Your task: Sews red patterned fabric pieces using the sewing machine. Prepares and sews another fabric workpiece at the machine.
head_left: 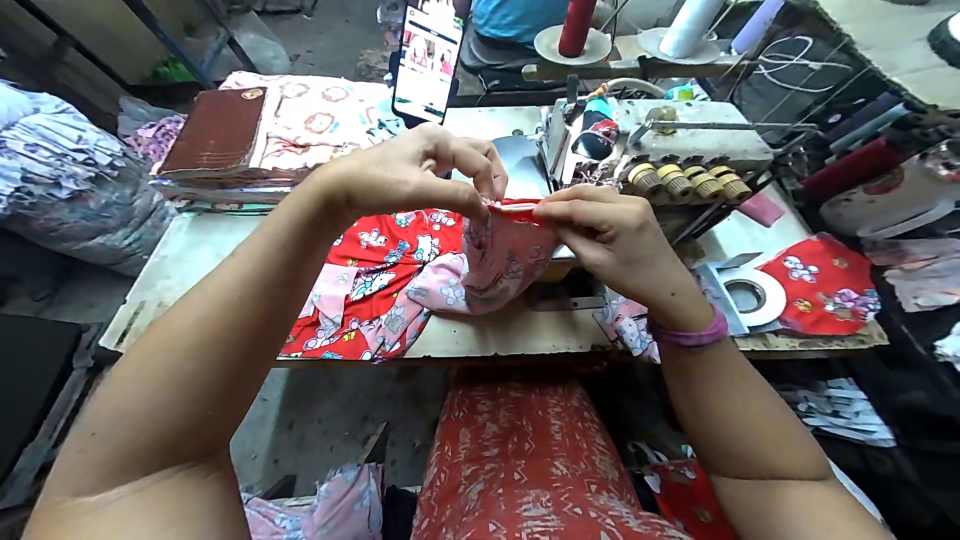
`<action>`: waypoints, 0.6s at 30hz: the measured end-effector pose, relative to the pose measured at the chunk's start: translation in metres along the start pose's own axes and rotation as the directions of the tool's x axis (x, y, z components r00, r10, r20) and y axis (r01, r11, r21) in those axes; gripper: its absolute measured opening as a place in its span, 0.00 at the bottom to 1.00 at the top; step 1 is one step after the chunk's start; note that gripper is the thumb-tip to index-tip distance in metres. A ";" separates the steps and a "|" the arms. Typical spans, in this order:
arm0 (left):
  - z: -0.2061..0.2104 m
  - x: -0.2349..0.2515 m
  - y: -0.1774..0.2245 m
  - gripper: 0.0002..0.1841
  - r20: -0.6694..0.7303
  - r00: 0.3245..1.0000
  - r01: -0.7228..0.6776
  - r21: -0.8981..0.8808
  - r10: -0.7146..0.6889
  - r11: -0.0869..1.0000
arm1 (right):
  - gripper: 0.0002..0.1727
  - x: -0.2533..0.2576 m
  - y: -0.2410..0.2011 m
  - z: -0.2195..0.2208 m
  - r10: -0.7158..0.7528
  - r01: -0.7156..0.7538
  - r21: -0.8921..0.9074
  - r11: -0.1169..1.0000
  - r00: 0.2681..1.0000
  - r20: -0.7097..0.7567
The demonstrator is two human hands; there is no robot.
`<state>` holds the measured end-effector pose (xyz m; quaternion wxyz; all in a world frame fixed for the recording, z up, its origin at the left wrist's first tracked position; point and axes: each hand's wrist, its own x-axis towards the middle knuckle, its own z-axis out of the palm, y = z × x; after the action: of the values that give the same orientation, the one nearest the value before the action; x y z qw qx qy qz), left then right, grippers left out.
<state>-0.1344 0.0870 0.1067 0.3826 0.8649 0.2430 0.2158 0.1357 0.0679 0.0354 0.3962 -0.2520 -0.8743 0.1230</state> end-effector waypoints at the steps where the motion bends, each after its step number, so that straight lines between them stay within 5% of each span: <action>1: 0.001 0.000 0.001 0.09 0.002 1.000 -0.004 -0.008 0.004 1.000 | 0.11 0.001 -0.001 0.002 0.012 -0.012 0.011 1.000 1.000 0.010; 6: 0.002 0.000 0.003 0.11 -0.028 1.000 0.000 -0.075 -0.002 0.997 | 0.07 -0.003 -0.001 0.009 0.034 -0.025 0.112 0.993 0.997 -0.074; 12: 0.008 0.010 0.009 0.12 0.013 1.000 -0.013 -0.158 0.015 0.987 | 0.19 -0.021 -0.009 -0.006 0.142 -0.135 0.134 0.982 0.989 -0.039; 16: 0.039 0.018 0.015 0.10 0.193 0.975 0.085 0.138 -0.111 0.987 | 0.05 -0.074 -0.004 -0.013 0.247 -0.258 0.058 0.964 0.958 0.146; 18: 0.069 0.021 0.000 0.10 0.158 0.976 0.082 0.379 -0.152 0.922 | 0.06 -0.104 0.007 0.001 0.348 -0.360 0.044 0.932 0.922 0.173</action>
<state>-0.0792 0.0615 0.0684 0.2456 0.9215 0.2943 0.0615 0.1954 0.0178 -0.0331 0.3041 -0.3799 -0.8385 0.2452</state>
